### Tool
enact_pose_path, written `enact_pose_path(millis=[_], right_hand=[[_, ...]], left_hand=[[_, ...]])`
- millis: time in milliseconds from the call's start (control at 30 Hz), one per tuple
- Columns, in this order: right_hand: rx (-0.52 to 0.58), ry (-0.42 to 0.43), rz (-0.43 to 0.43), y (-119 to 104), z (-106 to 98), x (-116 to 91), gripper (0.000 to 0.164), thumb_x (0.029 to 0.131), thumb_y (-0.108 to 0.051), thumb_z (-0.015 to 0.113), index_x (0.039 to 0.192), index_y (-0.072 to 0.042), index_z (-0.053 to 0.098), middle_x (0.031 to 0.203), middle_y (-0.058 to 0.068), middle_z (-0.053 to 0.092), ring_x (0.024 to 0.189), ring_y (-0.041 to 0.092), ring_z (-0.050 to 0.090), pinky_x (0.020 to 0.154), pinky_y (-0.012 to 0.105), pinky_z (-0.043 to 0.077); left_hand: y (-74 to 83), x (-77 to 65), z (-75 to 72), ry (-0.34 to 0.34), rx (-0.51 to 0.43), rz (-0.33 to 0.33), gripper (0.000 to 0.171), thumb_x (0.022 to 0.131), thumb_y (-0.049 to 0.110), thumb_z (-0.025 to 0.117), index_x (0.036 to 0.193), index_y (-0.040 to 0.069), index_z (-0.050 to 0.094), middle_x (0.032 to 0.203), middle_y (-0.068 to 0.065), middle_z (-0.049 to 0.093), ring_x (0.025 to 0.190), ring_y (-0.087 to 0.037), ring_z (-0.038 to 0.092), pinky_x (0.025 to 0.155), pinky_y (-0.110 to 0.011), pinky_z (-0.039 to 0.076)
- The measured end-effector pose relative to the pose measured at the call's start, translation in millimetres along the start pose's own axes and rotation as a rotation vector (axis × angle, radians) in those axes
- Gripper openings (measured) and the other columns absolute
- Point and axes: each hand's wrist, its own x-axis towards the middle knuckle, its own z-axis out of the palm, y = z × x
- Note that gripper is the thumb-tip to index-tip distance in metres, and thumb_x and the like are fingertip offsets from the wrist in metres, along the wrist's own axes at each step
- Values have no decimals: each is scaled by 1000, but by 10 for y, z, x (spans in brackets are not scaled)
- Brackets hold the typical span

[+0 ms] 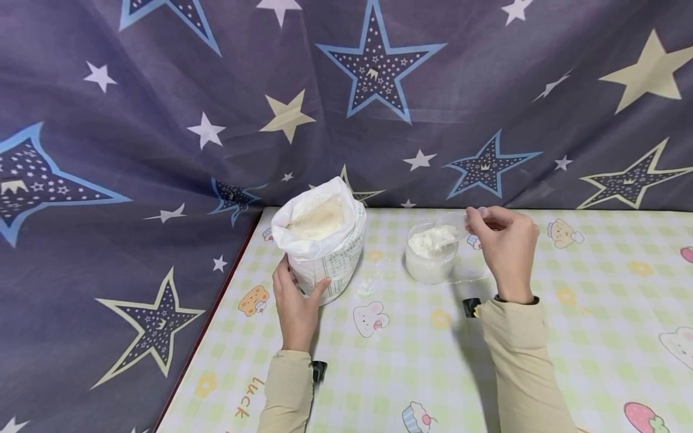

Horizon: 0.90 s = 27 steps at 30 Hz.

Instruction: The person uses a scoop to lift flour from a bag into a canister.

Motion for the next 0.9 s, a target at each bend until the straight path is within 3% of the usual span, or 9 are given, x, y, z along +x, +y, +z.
enact_pose_path(millis=[100, 300, 467, 767, 900], right_hand=[[24, 4, -10, -43, -38, -8, 24, 91, -22, 72, 76, -4, 78, 66, 1, 73, 53, -9, 61, 46, 9, 48], [66, 8, -7, -113, -113, -16, 23, 90, -23, 73, 77, -5, 79, 62, -17, 68, 55, -8, 62, 48, 11, 47], [97, 23, 1, -127, -166, -17, 26, 90, -25, 73, 76, -3, 79, 62, -21, 65, 57, -5, 64, 52, 12, 49], [316, 29, 101, -104, -186, -37, 28, 89, -15, 74, 78, 11, 73, 64, -6, 71, 60, 6, 70, 64, 22, 62], [489, 41, 161, -79, -181, -65, 25, 87, -10, 76, 78, 14, 71, 67, 3, 72, 59, 12, 71, 63, 25, 62]], left_hand=[[5, 1, 10, -1, 0, 5, 94, 80, 26, 84, 155, 12, 28, 147, -12, 39, 131, -27, 45, 111, -40, 45], [0, -1, 27, 6, -2, 10, 94, 80, 27, 84, 155, 11, 28, 147, -12, 39, 131, -27, 45, 111, -40, 45], [14, 3, 31, 2, -2, 12, 95, 80, 27, 84, 155, 12, 28, 148, -12, 39, 133, -26, 44, 112, -39, 44], [5, 8, 25, 9, 10, 15, 95, 79, 27, 84, 155, 11, 28, 147, -12, 39, 132, -26, 44, 112, -38, 44], [-14, 7, 24, 14, 8, 17, 95, 79, 27, 84, 154, 11, 29, 146, -13, 40, 131, -26, 45, 111, -39, 45]])
